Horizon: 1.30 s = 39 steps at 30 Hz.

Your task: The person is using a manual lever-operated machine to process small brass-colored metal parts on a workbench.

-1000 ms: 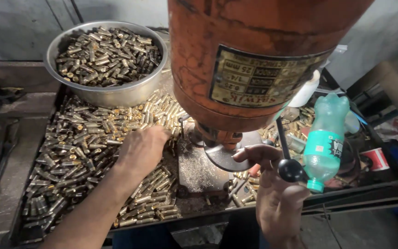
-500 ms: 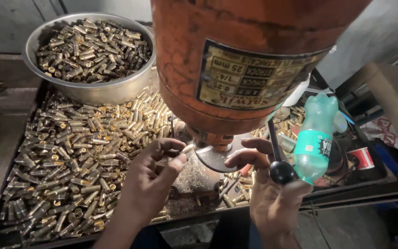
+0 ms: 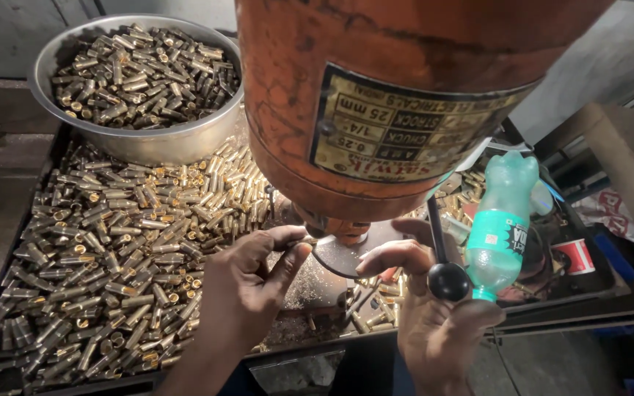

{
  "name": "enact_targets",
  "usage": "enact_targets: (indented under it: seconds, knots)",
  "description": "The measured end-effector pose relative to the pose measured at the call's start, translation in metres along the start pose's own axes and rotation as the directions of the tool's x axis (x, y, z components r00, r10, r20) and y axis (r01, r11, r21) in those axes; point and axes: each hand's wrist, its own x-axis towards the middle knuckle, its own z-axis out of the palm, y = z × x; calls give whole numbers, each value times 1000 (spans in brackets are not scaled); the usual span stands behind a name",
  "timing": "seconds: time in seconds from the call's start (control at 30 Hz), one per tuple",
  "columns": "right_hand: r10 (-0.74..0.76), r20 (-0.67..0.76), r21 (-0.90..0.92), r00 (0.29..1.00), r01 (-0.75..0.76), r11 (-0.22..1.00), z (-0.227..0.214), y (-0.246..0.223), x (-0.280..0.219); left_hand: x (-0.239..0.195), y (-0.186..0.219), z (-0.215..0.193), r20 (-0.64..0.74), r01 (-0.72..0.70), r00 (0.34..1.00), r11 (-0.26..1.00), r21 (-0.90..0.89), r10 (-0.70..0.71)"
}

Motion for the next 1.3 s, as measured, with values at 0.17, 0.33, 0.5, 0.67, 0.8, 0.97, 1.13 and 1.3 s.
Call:
enact_targets:
  seconds: [0.17,0.33,0.5,0.67,0.8,0.97,1.13,1.3]
  knots:
    - [-11,105,-4,994,12,1000,-10,7,0,-1,-16,7,-85,-317,943,946,69,322]
    - [-16,84,27,996,14,1000,0,-2,2,1,-17,8,-124,-400,904,911,98,410]
    - [-13,55,128,998,5,992,-7,4,4,3,-16,9,-110,-351,929,935,52,354]
    - [-83,65,111,994,76,991,0,-1,6,3,-16,9,-114,-353,929,935,16,353]
    - [-79,70,129,994,69,989,-3,4,5,3,-15,8,-101,-352,930,935,26,353]
    - [-51,73,85,996,45,995,-4,1,4,3,-15,8,-102,-352,930,936,31,353]
    - [31,43,-82,999,-27,996,-3,-1,7,2,-15,7,-94,-341,935,940,25,342]
    - [-77,105,159,991,60,985,-16,21,-1,2,-15,4,-66,-318,946,948,14,319]
